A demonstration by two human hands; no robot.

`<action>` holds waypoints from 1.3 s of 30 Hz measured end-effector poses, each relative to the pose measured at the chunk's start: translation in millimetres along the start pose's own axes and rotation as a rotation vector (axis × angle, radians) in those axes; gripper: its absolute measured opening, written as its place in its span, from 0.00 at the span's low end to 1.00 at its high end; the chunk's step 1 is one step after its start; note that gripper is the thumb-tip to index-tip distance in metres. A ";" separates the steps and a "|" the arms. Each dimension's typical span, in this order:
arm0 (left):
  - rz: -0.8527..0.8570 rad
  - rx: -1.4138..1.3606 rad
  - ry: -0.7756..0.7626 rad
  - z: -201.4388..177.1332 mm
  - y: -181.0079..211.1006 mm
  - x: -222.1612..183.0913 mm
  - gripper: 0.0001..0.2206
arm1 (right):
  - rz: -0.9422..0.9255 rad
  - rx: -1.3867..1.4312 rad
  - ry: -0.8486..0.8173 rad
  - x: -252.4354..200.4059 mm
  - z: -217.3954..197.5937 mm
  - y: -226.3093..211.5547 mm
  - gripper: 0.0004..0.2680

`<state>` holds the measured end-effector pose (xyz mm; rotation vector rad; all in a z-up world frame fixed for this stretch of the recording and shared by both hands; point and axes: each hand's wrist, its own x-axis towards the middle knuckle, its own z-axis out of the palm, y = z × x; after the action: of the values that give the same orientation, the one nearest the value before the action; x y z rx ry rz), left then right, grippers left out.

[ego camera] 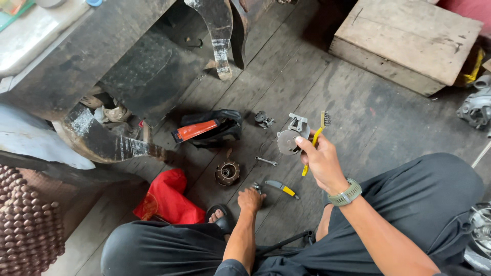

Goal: The person scrapes a metal engine component using a blade and then inserts a small screw and spring assembly into the part using a tool.

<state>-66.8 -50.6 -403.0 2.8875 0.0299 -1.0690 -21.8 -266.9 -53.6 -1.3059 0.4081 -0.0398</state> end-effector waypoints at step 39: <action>0.633 -1.611 0.359 -358.9 42.7 -229.1 0.23 | -0.538 -0.437 -0.146 -10.4 0.0 -118.6 0.06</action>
<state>-5.7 -68.9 20.1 1.3637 -0.0087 -0.1239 -7.9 -296.4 60.9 -1.8097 -0.0776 -0.3185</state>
